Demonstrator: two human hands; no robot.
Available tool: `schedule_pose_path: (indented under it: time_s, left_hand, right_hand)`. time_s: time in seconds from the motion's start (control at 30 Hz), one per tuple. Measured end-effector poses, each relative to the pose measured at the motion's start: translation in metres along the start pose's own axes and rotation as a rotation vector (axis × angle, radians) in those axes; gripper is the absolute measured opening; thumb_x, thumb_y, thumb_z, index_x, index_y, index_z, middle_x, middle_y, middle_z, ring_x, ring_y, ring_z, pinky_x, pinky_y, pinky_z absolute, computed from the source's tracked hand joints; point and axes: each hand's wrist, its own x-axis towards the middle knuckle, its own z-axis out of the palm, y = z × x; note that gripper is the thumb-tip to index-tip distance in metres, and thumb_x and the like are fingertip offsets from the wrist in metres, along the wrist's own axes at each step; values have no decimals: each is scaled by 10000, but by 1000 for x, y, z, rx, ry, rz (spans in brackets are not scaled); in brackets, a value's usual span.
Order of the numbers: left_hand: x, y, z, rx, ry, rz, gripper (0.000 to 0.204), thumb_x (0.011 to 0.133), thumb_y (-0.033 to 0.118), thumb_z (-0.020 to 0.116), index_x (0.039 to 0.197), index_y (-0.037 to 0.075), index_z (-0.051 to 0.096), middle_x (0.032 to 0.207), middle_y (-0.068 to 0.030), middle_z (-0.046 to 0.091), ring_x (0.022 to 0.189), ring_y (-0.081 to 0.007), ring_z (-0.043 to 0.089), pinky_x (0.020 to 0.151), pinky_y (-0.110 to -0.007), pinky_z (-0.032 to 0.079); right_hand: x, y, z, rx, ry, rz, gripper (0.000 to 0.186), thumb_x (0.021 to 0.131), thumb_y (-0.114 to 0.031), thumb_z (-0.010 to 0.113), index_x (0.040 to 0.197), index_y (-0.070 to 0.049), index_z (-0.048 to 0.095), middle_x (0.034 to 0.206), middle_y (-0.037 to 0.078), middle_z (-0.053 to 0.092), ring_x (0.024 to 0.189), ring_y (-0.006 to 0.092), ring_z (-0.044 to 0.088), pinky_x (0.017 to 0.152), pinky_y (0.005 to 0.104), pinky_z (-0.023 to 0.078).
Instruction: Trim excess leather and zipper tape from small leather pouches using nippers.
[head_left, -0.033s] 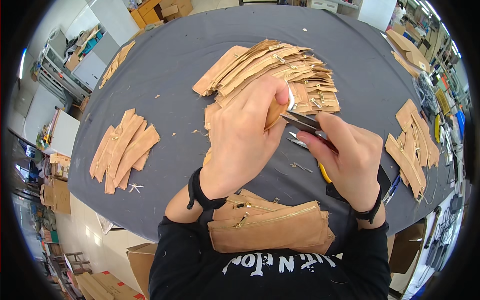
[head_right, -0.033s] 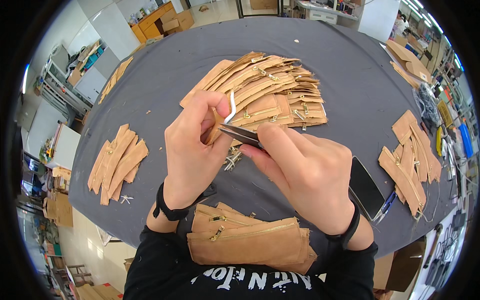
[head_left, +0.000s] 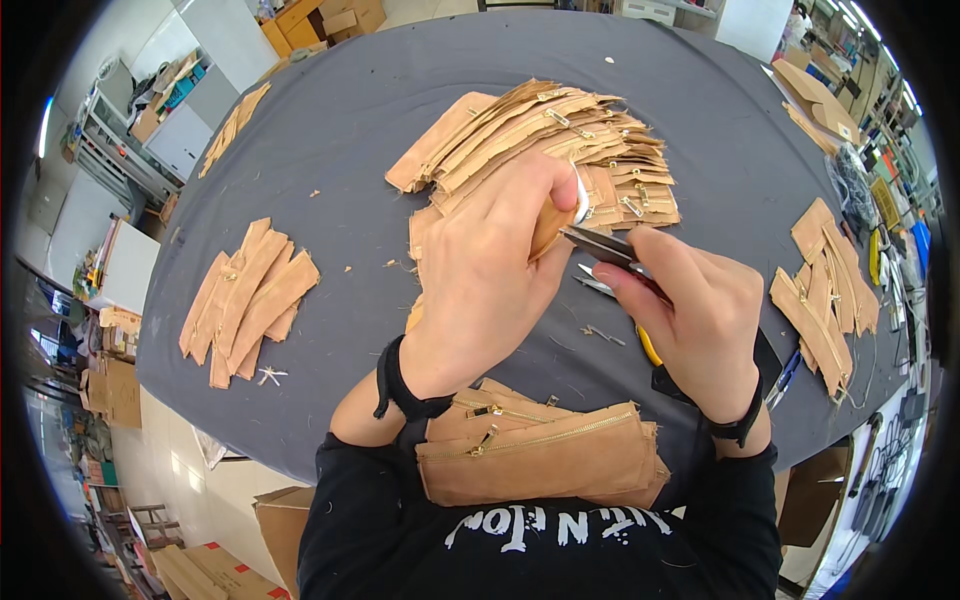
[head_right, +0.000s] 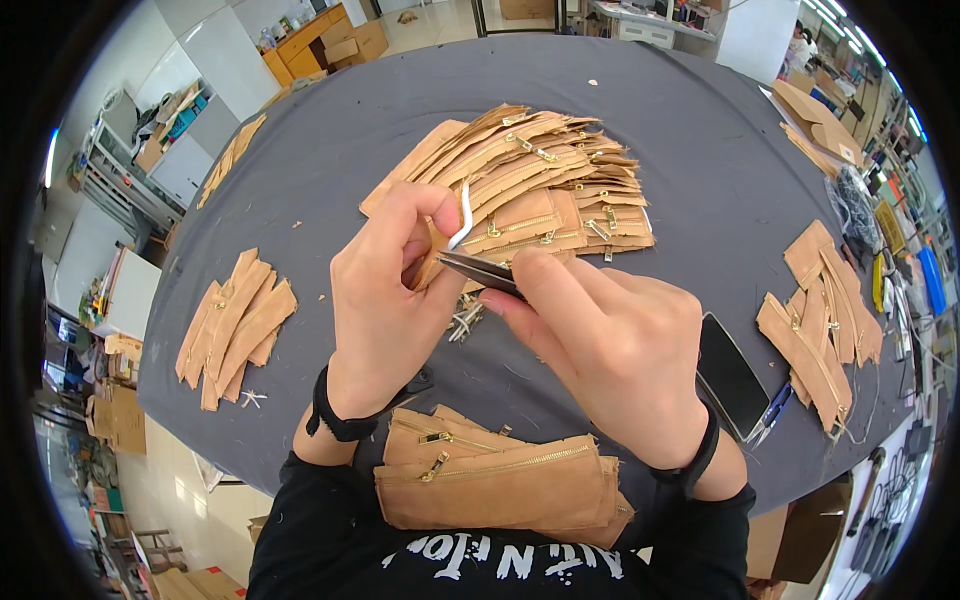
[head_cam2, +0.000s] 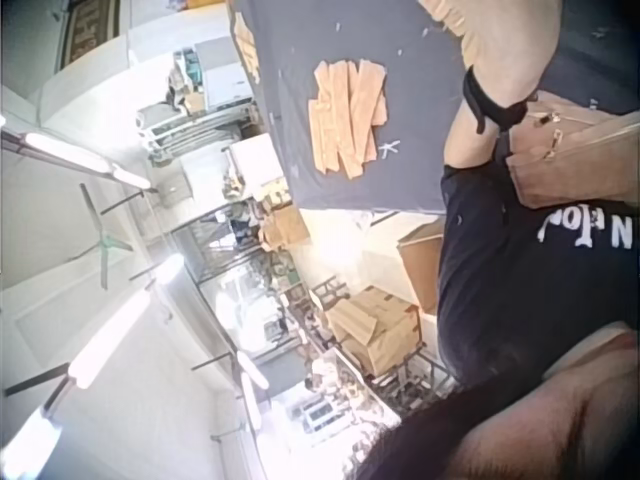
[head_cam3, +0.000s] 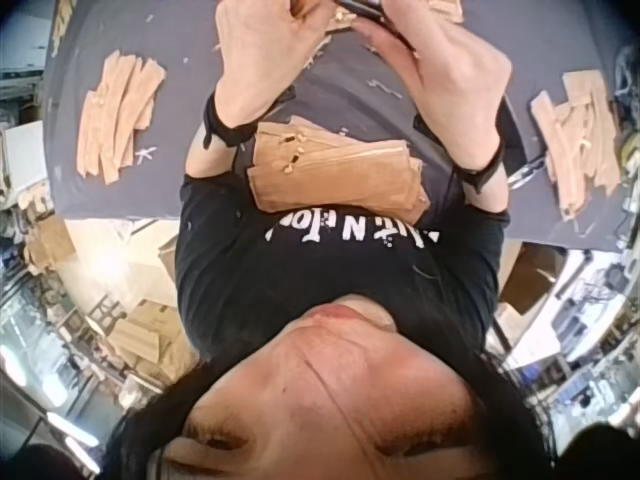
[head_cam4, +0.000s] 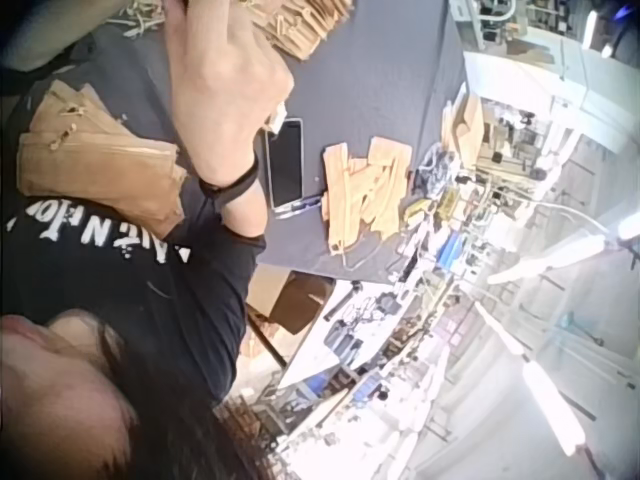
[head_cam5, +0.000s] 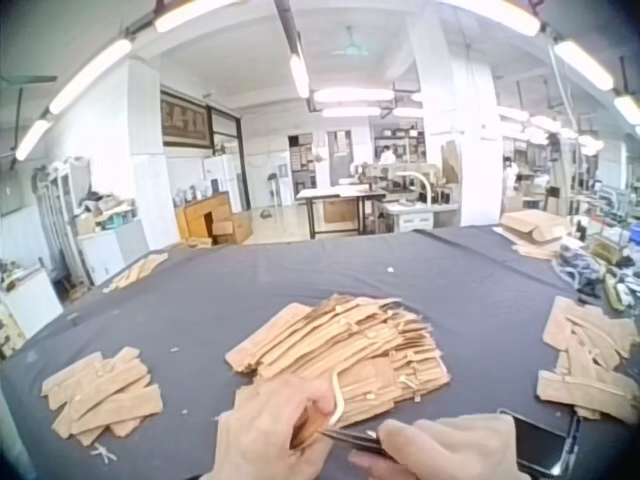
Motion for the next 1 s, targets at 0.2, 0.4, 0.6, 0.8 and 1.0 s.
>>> schedule_pose_path:
  time_s: [0.2,0.4,0.6,0.8,1.0]
  left_hand:
    - [1,-4,4,-25,-32,4,248,653,-71,593,822,71,480,529,11,302,456,-64,272,425,-206,252]
    - [2,0,0,-88,-66,-65,192,695,-47,598,801,51,472,569,17,371,470,-34,295,421,-187,254]
    - [5,6,-14,-209,-84,-181,173,747,29,630,778,58,462,646,56,408,563,-12,356,504,-160,302]
    - [6,21,-30,-798,300,-118,212,787,97,643,857,77,444,739,37,445,629,-4,404,508,-153,327]
    - [15,-7,-53,-793,-341,-433,662,892,571,155,868,32,539,609,13,396,508,-87,424,456,-214,355]
  right_hand:
    - [-1,3,-1,-5,-56,2,193,694,-164,693,744,-89,521,544,25,487,417,175,471,393,267,347]
    - [2,7,-4,151,70,239,255,735,-208,685,795,-46,498,519,18,470,394,146,457,393,244,349]
    - [5,20,0,252,-5,362,283,810,-244,605,819,-15,439,586,72,452,501,205,456,476,278,370]
    - [-3,13,15,871,-137,238,298,779,-150,642,797,-59,359,749,-4,365,617,95,360,554,235,324]
    - [-10,5,-41,1140,10,581,294,765,-45,644,758,-114,357,695,-71,341,595,1,321,519,156,275]
